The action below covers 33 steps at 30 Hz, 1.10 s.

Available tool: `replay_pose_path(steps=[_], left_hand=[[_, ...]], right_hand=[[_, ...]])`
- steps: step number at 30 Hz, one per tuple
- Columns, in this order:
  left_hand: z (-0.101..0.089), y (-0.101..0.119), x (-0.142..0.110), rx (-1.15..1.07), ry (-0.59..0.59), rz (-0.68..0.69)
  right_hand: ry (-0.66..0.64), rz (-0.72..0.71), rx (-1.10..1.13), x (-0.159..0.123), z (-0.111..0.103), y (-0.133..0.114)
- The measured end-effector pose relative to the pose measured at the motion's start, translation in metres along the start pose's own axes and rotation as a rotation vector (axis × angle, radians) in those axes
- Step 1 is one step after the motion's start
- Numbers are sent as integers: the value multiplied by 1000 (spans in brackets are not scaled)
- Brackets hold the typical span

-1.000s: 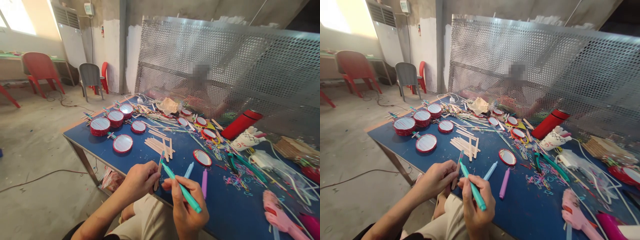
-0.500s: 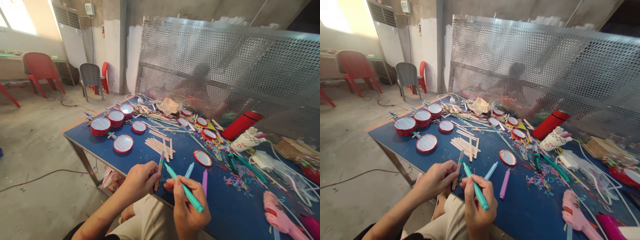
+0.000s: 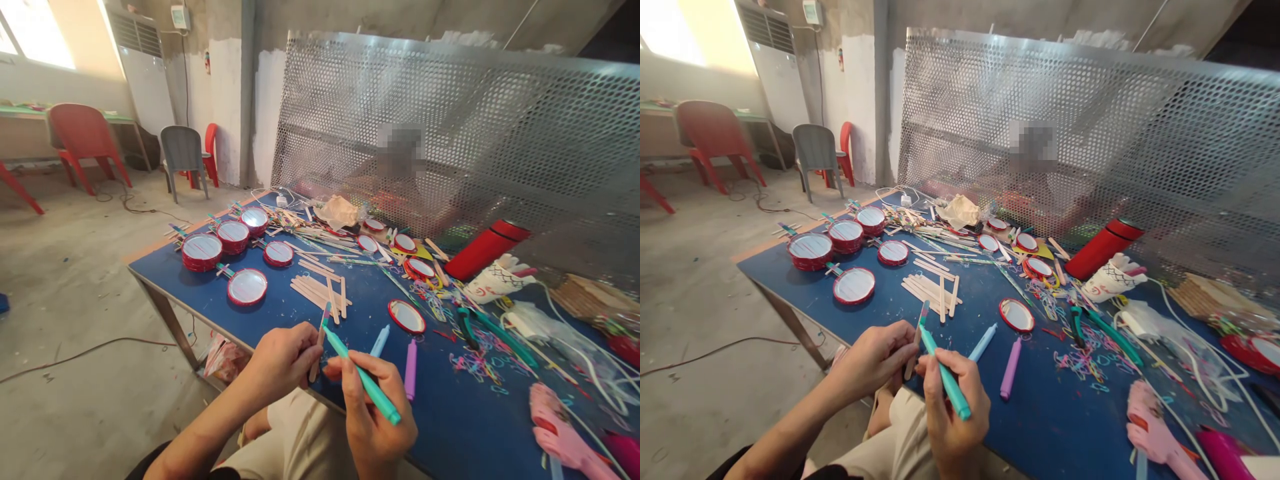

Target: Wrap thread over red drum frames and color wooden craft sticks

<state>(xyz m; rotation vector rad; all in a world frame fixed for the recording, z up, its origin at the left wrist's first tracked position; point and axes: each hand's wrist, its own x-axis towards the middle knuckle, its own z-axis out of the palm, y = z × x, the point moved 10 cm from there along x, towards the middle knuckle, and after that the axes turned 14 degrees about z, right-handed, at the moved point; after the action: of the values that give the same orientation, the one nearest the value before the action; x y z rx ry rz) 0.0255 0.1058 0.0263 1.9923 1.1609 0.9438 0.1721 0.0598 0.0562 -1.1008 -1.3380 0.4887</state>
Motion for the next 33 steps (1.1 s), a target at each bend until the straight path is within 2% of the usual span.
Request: replay_pose_path(steps=[17,24,30,33], left_hand=[[-1,0,-1,5,25,13],[1,1,-1,-19,19,16],[0,0,0,-16,22,2],[0,0,0,-14,12,-5]], right_hand=[[-9,39,-2,0,1,2],[124,82,25,-3,-11,9],[12,18,10,-2,0,3],[102,26,9,-4,-7,1]])
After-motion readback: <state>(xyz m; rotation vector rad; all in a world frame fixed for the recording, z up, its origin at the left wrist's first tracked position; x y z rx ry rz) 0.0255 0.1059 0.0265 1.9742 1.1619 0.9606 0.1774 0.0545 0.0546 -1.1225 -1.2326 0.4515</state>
